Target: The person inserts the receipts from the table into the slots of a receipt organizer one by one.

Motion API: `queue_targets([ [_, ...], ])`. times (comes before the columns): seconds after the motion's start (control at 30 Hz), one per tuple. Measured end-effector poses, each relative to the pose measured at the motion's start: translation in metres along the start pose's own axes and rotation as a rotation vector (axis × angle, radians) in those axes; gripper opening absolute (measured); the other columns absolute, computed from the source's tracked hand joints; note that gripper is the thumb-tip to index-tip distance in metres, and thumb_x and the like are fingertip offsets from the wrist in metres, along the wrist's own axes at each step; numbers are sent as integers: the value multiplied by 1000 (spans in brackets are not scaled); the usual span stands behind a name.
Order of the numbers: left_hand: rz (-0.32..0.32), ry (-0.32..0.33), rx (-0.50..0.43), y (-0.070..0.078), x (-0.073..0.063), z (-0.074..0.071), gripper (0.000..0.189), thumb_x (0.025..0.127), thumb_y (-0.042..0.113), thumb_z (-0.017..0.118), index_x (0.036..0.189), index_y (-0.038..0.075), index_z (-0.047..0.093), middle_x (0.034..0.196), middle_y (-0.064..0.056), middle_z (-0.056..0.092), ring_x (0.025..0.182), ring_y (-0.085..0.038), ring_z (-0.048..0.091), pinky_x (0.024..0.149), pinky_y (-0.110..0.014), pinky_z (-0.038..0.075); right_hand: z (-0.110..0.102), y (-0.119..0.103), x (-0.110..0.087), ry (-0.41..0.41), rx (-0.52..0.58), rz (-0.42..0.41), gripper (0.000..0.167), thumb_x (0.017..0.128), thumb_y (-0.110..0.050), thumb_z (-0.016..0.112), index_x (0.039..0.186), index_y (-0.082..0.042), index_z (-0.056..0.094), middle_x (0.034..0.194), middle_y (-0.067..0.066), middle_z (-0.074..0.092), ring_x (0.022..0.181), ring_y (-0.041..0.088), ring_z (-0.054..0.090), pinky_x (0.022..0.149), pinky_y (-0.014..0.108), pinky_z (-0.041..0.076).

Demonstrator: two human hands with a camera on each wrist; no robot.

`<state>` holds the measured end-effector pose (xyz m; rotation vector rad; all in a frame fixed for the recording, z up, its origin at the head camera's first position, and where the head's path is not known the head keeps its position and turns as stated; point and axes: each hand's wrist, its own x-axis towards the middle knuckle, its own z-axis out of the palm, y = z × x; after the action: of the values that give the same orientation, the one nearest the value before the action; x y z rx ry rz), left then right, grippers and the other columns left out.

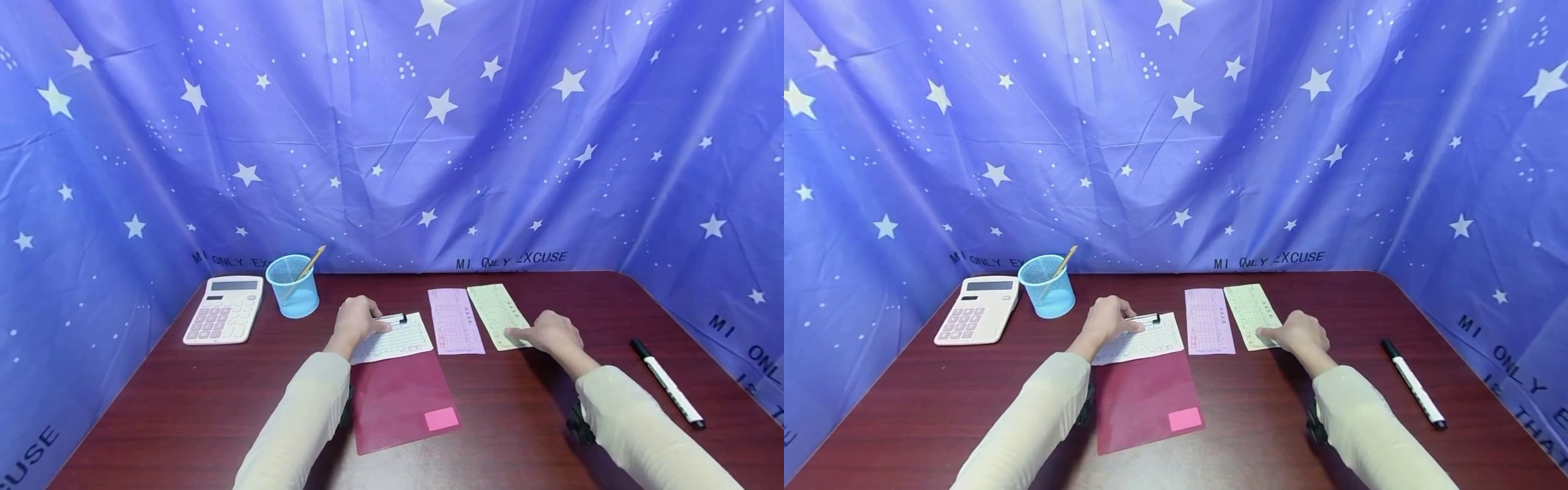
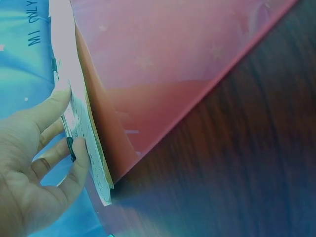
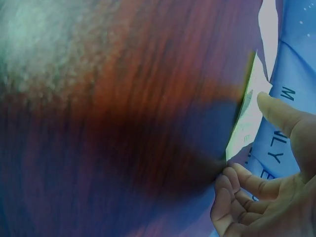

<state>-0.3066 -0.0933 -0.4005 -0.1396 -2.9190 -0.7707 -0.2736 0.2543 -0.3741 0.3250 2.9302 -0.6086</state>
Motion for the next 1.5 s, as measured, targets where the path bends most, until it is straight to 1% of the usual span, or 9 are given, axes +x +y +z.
queue_targets([
  [0.23,-8,-2,-13,0,-1,-2,23,72,25,94,79,9,78,78,0,72,92,-26,67,90,-40,53,5,-6,4,8,-17,38,63,82,-42,81,105,13,61,97,28,62,88,40,57,71,48,50],
  [0.5,-16,-14,-24,-1,2,-1,24,73,25,94,82,8,79,81,-1,73,96,-27,67,92,-40,53,0,-5,5,-11,-30,45,66,81,-36,81,108,17,53,106,37,59,97,49,58,80,56,50],
  [0.73,-23,-17,-20,-1,3,-1,24,73,25,94,82,8,79,81,0,72,93,-25,66,88,-39,54,-4,2,7,-44,-46,14,43,81,-36,80,91,3,63,93,21,62,93,42,58,81,56,49],
  [0.93,-31,-30,-29,0,2,0,24,74,24,93,83,8,79,82,-1,73,94,-25,67,90,-39,54,-6,9,5,-33,-40,-34,55,82,-33,80,100,12,55,90,22,59,89,41,55,79,53,48],
  [1.17,-40,-30,-34,2,1,-2,23,74,24,93,83,8,79,82,-1,73,95,-25,66,91,-40,53,-7,24,3,-19,86,-104,51,85,-24,79,106,12,50,70,9,65,63,20,66,65,37,44],
  [1.23,-42,-27,-32,2,1,-2,23,74,24,93,82,8,79,82,-1,73,95,-26,66,91,-40,53,-8,28,4,-6,127,-122,51,84,-20,79,111,13,50,69,8,65,63,20,65,63,35,45],
  [1.37,-38,-28,-29,2,1,-2,23,74,25,93,82,8,79,84,-2,73,97,-27,67,91,-40,53,-10,36,5,38,165,-159,59,78,-13,81,121,15,51,87,21,66,83,35,61,72,43,48],
  [1.43,-37,-30,-25,2,1,-2,23,74,25,93,82,8,79,84,-1,74,98,-27,67,92,-40,53,-11,39,6,50,177,-168,60,76,-13,82,121,15,53,100,29,64,94,43,57,80,50,48],
  [1.5,-39,-33,-23,2,1,-2,23,74,25,93,82,8,79,83,-1,74,98,-27,67,93,-40,53,-11,42,8,53,199,-171,55,77,-14,82,117,13,57,107,30,63,99,45,53,83,50,46],
])
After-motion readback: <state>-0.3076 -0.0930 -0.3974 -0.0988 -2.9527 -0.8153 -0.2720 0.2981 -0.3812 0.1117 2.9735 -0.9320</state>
